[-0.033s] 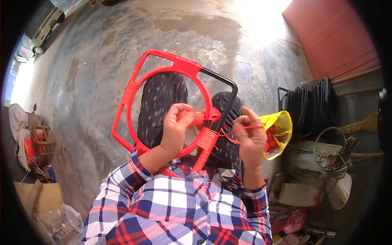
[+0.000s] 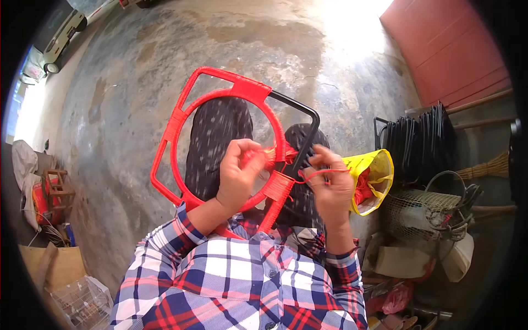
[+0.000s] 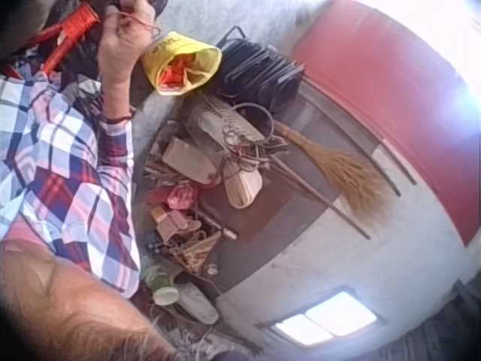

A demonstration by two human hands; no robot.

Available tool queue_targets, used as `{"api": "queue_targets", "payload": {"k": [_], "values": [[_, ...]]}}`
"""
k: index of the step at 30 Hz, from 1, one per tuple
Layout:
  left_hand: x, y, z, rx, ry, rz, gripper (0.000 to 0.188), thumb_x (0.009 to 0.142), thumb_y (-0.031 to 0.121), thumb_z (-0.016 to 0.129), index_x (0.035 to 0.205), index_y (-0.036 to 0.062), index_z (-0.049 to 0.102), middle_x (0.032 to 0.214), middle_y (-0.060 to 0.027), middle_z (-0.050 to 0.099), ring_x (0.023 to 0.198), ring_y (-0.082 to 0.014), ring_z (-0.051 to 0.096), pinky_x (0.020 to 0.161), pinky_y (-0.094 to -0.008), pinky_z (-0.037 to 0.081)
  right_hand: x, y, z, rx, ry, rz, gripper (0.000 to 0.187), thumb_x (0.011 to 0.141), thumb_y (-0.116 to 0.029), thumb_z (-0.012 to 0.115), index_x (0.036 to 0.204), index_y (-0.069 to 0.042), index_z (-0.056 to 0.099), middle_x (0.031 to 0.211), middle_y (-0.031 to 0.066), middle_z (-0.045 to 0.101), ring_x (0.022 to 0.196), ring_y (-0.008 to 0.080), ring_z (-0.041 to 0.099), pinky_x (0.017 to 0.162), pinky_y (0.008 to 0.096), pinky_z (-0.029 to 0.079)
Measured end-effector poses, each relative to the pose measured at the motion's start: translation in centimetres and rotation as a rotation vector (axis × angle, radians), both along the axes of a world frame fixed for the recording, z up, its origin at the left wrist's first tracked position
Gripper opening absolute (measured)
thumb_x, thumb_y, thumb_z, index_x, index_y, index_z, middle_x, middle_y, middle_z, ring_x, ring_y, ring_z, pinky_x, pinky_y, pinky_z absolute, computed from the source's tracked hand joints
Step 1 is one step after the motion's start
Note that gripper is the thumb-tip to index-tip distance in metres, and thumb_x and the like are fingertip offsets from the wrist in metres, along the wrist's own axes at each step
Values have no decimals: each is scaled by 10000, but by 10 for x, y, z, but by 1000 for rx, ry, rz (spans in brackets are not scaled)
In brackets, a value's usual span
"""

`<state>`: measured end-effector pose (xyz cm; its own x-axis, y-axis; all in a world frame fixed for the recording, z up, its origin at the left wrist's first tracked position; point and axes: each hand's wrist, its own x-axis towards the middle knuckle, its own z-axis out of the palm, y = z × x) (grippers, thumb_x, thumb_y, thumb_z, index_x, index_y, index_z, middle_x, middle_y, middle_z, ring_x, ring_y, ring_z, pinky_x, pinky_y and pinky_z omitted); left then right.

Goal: Wrapping a red plastic frame with red nylon rope by hand.

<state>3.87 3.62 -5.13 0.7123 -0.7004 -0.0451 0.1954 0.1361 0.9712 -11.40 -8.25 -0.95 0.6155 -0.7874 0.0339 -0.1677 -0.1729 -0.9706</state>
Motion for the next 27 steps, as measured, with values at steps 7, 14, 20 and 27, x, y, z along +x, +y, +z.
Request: {"api": "queue_targets", "payload": {"k": [7, 14, 20, 27], "values": [[-4, 7, 19, -214, -848, -111, 380, 752, 87, 688, 1101, 25, 552, 1164, -157, 495, 1065, -308, 516, 938, -406, 422, 35, 6, -3, -695, 46, 376, 600, 650, -76, 746, 1222, -35, 571, 1278, 140, 567, 1203, 340, 520, 1030, 445, 385], [1, 11, 16, -142, -963, -29, 383, 779, 145, 634, 1133, 25, 549, 1139, -178, 510, 1053, -315, 510, 910, -397, 422, -17, -23, 17, -61, -206, 129, 307, 663, -114, 728, 942, -23, 638, 956, 142, 642, 860, 197, 631, 785, 333, 494], [7, -4, -3, 75, 218, -185, 300, 957, 209, 549, 1185, 17, 506, 825, -12, 521, 781, -87, 494, 725, -256, 426, -72, -37, 17, 97, 544, 497, 222, 639, -204, 652, 668, 0, 570, 583, 84, 562, 516, 210, 542, 529, 340, 436], [7, -4, 14, 185, 493, -444, 484, 1026, 386, 370, 1385, 63, 406, 818, -18, 546, 733, -91, 495, 666, -232, 391, -170, -90, -11, 614, -974, -154, 233, 765, -240, 611, 856, -46, 522, 692, 45, 486, 684, 154, 512, 722, 300, 474]]}}
